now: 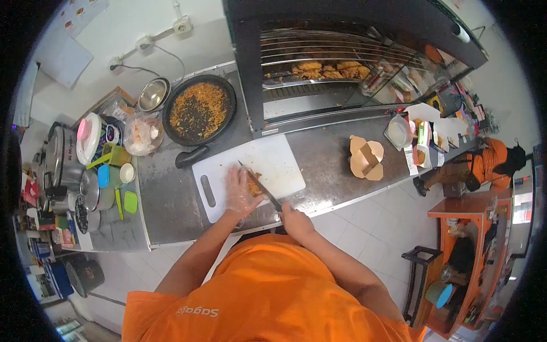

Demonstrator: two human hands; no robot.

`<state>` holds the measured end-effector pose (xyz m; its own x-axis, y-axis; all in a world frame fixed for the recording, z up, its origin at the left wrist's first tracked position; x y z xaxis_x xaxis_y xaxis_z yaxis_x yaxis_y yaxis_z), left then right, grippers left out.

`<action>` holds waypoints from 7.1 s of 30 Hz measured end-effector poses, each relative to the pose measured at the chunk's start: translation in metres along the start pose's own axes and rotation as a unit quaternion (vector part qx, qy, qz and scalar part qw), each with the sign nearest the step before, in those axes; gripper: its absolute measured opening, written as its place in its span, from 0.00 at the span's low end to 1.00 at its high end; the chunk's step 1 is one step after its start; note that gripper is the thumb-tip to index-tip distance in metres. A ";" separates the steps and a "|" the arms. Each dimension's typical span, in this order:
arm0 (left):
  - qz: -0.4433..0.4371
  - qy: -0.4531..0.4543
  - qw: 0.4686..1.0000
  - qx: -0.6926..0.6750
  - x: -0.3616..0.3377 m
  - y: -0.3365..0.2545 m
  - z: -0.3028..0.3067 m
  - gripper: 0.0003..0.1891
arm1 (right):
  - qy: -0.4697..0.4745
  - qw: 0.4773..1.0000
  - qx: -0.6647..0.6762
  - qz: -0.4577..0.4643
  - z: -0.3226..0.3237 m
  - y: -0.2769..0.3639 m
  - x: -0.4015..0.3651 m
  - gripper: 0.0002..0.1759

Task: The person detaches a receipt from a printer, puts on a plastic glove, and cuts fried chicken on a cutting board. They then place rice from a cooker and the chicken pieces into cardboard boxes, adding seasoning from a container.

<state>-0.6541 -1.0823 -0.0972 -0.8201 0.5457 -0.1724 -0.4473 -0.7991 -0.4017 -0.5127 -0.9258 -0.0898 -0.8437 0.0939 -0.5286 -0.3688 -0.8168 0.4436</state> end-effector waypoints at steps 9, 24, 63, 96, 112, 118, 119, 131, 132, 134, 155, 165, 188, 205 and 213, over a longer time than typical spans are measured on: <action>-0.004 0.043 0.999 0.019 0.018 0.017 -0.044 0.57 | 0.021 0.999 0.033 -0.020 -0.049 0.000 0.029 0.15; -0.008 0.012 0.999 -0.033 -0.002 0.016 -0.018 0.61 | 0.000 0.998 0.035 -0.046 -0.008 0.025 0.025 0.17; -0.013 -0.141 0.989 -0.032 0.053 -0.012 -0.042 0.30 | -0.261 0.961 -0.089 0.033 0.050 -0.055 0.023 0.22; -0.192 0.133 0.962 -0.143 0.208 -0.377 -0.098 0.15 | -0.207 0.945 0.241 0.081 0.208 -0.324 -0.094 0.15; 0.128 -0.241 0.951 0.146 0.107 -0.061 -0.028 0.33 | -0.217 0.943 0.249 -0.028 0.208 -0.361 -0.119 0.13; 0.199 -0.067 0.975 -0.067 0.091 -0.025 -0.066 0.28 | -0.217 0.945 0.243 0.005 0.209 -0.350 -0.100 0.13; 0.279 -0.130 0.913 -0.268 0.076 -0.014 -0.078 0.25 | -0.216 0.943 0.252 0.006 0.209 -0.349 -0.098 0.14; -0.255 -0.001 0.944 -0.209 0.156 -0.379 -0.048 0.19 | -0.227 0.940 0.253 0.018 0.202 -0.345 -0.081 0.15; -0.258 -0.003 0.943 -0.210 0.158 -0.389 -0.050 0.19 | -0.274 0.925 0.263 -0.001 0.207 -0.347 -0.076 0.17; -0.260 -0.082 0.954 -0.129 0.163 -0.403 -0.045 0.20 | -0.325 0.907 0.266 -0.015 0.210 -0.358 -0.050 0.19; 0.318 -0.409 0.528 -0.673 -0.129 0.113 0.024 0.38 | -0.255 0.922 0.116 0.266 0.177 -0.053 0.052 0.15; 0.339 -0.480 0.699 -0.407 -0.178 0.382 0.145 0.30 | -0.079 0.901 0.153 0.399 0.006 0.382 0.131 0.13; 0.193 -0.445 0.836 -0.259 -0.182 0.382 0.241 0.57 | 0.057 0.912 0.344 0.216 0.007 0.593 0.214 0.04; -0.179 -0.132 0.835 -0.503 -0.118 0.217 0.178 0.33 | -0.051 0.873 -0.059 0.482 0.048 0.438 -0.002 0.23; -0.216 -0.130 0.880 -0.403 -0.091 0.149 0.167 0.45 | -0.166 0.882 0.068 0.436 0.095 0.328 -0.013 0.14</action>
<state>-0.7061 -1.2931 0.0086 -0.7369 0.5938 0.3231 -0.4247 -0.0347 -0.9047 -0.6600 -1.1410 0.1310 -0.8892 -0.3566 0.2866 0.4519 -0.5872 0.6716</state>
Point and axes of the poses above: each hand's wrist, its own x-axis towards the middle knuckle, its own z-axis out of the back of the hand, y = z × x, the point moved 7 cm from there along x, towards the middle knuckle, and after that the axes turned 3 degrees about y, right-handed, at the moved point
